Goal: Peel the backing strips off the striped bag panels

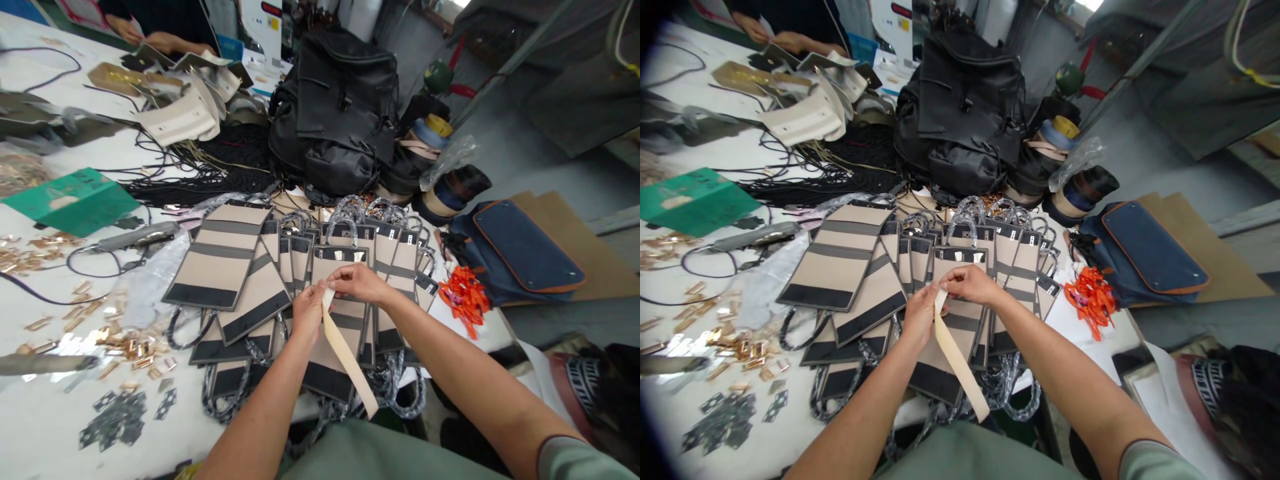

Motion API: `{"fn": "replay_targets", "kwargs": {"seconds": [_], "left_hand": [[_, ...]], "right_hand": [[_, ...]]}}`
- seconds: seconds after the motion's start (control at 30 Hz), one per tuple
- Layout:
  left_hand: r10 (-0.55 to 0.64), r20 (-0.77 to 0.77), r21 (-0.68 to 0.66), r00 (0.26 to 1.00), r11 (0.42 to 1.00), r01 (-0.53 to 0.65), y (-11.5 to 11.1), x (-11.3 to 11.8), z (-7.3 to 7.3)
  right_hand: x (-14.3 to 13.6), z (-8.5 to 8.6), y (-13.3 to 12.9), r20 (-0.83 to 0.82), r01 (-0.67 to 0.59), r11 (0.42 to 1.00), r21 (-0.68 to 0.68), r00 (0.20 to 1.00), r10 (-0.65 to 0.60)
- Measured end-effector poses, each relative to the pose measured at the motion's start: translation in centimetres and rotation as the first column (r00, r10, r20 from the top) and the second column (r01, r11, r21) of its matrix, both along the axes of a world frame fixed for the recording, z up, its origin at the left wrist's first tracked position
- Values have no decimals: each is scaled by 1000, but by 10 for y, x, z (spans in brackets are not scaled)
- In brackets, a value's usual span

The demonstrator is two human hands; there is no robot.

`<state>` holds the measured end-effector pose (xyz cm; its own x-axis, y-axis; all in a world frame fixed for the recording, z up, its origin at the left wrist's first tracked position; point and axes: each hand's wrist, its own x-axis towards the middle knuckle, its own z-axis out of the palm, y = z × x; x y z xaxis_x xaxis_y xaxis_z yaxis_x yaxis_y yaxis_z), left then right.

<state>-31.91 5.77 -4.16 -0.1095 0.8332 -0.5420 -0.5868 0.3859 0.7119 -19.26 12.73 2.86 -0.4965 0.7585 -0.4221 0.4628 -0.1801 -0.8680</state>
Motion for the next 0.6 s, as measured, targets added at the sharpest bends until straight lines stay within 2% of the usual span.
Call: {"fn": "replay_targets", "kwargs": {"seconds": [0.1,0.2,0.27,0.37,0.43,0.5,0.6], "left_hand": [[-30,-72,64,997,997,34,-3,-2,1],[-173,-201,167,964,964,208,-5,-10,1],[-210,-382,229,900,922,312,-4,-16,1],[-94,-651,302,753,878,371,-3,-24,0],[-79,-723,285,686,871,401,-3,-27,-2],[-117,-744,239,658,873,426,-4,-29,-3],[-92,-807,229,583,862,452,-3,-32,-3]], "right_hand": [[2,-1,-1,48,-25,995,94,999,21],[7,0,-1,191,-46,966,255,982,-4],[10,2,-1,282,-98,946,310,959,7],[11,6,0,404,-228,903,365,912,67],[8,10,3,482,-332,842,425,870,99],[1,15,6,556,-461,765,451,815,163],[-13,21,13,665,-652,639,408,692,282]]}}
